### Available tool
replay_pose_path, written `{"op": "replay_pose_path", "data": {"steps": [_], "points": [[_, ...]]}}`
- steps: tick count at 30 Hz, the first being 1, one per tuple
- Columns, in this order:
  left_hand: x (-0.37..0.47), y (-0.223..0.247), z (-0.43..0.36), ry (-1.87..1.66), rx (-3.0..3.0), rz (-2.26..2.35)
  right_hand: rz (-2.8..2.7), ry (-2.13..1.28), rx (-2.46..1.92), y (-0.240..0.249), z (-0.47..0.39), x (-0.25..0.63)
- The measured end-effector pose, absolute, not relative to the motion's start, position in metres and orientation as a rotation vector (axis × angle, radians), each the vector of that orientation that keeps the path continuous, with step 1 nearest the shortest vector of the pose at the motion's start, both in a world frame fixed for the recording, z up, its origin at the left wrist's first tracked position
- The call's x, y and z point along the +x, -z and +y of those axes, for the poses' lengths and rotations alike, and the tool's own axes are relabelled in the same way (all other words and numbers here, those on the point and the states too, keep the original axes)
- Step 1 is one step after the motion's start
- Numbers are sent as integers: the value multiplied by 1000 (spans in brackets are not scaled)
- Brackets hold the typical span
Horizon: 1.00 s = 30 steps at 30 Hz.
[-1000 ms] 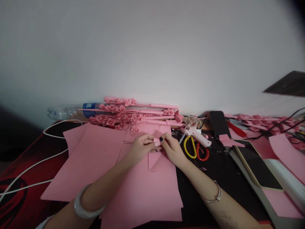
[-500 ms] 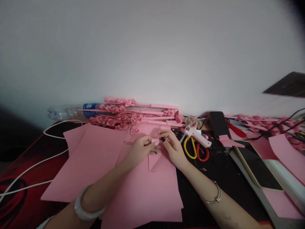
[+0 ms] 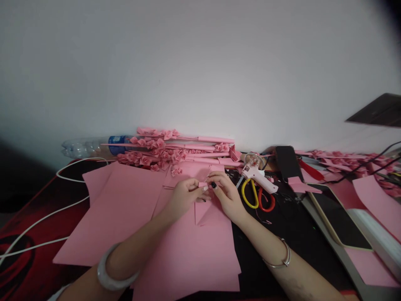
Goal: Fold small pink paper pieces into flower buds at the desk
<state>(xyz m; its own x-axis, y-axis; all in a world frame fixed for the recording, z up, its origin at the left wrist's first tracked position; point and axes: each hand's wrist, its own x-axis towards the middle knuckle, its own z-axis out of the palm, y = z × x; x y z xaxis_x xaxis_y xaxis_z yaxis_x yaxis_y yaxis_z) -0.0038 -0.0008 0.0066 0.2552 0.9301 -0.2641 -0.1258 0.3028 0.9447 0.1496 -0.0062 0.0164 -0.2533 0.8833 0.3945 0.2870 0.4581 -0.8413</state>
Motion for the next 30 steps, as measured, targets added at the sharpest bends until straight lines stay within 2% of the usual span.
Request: {"op": "replay_pose_path", "data": {"steps": [30], "points": [[-6,-8,-1,-905,990,1026,-1783,-766,-979,-17,-8,151]]}}
